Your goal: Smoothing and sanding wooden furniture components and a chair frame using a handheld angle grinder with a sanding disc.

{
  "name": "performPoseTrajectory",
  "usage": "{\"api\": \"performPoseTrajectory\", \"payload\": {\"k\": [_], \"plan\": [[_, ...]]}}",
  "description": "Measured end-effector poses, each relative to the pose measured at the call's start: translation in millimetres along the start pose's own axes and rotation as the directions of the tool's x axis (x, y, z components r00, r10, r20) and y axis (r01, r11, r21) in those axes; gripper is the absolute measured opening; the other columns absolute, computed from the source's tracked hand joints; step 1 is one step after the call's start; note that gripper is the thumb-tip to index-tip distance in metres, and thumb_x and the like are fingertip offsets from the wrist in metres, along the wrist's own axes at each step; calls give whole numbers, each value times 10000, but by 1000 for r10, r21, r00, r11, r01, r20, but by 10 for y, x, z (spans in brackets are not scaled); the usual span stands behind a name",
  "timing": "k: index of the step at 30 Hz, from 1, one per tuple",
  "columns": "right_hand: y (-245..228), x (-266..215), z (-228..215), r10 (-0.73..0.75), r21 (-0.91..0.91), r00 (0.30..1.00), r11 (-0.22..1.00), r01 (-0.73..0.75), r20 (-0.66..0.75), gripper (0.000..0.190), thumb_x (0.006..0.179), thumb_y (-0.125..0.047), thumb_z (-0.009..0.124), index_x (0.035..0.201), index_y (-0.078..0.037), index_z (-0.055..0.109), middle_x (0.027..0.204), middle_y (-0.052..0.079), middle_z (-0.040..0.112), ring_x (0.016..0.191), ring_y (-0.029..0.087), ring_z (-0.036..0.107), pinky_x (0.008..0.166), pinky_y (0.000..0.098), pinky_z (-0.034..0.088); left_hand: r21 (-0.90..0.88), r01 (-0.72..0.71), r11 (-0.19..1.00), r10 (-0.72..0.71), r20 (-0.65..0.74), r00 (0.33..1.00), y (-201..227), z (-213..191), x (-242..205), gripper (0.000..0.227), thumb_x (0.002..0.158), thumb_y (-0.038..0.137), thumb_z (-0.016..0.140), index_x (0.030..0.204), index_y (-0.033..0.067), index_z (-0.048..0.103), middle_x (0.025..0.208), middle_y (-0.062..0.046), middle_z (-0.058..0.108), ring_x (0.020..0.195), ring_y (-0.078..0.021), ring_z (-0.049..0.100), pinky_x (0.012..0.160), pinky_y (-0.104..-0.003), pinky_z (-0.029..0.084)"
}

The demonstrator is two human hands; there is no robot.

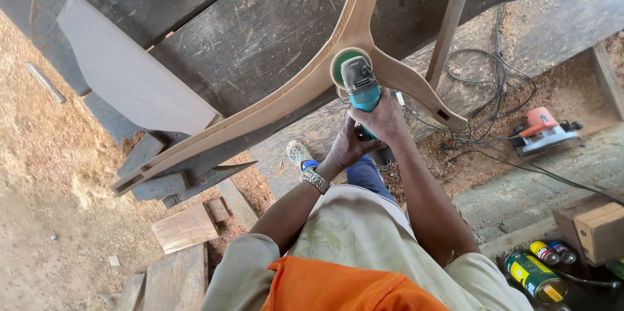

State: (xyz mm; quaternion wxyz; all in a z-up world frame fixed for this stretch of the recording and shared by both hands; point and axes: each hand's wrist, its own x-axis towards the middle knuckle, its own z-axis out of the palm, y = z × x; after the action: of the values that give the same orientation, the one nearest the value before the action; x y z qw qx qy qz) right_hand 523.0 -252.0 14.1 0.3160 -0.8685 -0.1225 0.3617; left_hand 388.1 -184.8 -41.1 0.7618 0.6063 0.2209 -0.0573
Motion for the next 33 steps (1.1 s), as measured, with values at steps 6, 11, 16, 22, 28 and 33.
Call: {"api": "performPoseTrajectory", "payload": {"k": [6, 11, 16, 22, 28, 33], "plan": [[62, -46, -145, 64, 23, 997, 998, -63, -48, 882, 678, -435, 831, 1369, 10, 511, 1221, 226, 662, 1132, 366, 664, 989, 483, 527, 138, 28, 990, -36, 62, 997, 62, 55, 129, 1030, 755, 357, 912, 1508, 42, 284, 1205, -153, 711, 1097, -234, 712, 912, -400, 598], [227, -82, -173, 141, 67, 988, 988, -137, -60, 918, 677, -476, 845, 1381, 5, 504, 1250, 209, 659, 1163, 347, 664, 1019, 473, 519, 234, 49, 971, -76, 109, 991, 31, 129, 166, 1036, 728, 436, 909, 1490, 35, 334, 1149, -157, 733, 1051, -252, 730, 883, -417, 598], [338, -157, -221, 167, 113, 981, 981, -155, -100, 889, 667, -479, 849, 1354, -4, 546, 1224, 200, 682, 1146, 338, 674, 1005, 464, 519, 258, 70, 964, -112, 151, 982, -86, 202, 192, 1043, 725, 433, 911, 1485, 36, 317, 1153, -160, 734, 1066, -246, 724, 896, -411, 588], [531, -240, -238, 193, 152, 969, 974, -170, -155, 815, 657, -465, 850, 1280, -1, 603, 1180, 194, 710, 1103, 324, 697, 972, 452, 535, 226, 33, 974, -83, 215, 973, -207, 321, 210, 1051, 724, 420, 915, 1496, 35, 314, 1208, -173, 717, 1113, -263, 709, 934, -424, 586], [634, -387, -277, 187, 236, 958, 962, -135, -215, 763, 661, -439, 846, 1266, -32, 621, 1184, 172, 713, 1095, 310, 701, 962, 445, 534, 223, 33, 974, -95, 277, 956, -297, 418, 198, 1066, 731, 381, 922, 1523, 41, 294, 1308, -179, 673, 1201, -268, 671, 997, -423, 564], [846, -459, -263, 225, 263, 941, 952, -156, -255, 741, 681, -416, 856, 1278, -44, 624, 1190, 170, 708, 1093, 311, 692, 962, 451, 529, 186, 42, 982, -105, 342, 934, -409, 514, 195, 1060, 747, 368, 914, 1531, 38, 281, 1334, -174, 663, 1222, -265, 665, 1017, -418, 562]]}}
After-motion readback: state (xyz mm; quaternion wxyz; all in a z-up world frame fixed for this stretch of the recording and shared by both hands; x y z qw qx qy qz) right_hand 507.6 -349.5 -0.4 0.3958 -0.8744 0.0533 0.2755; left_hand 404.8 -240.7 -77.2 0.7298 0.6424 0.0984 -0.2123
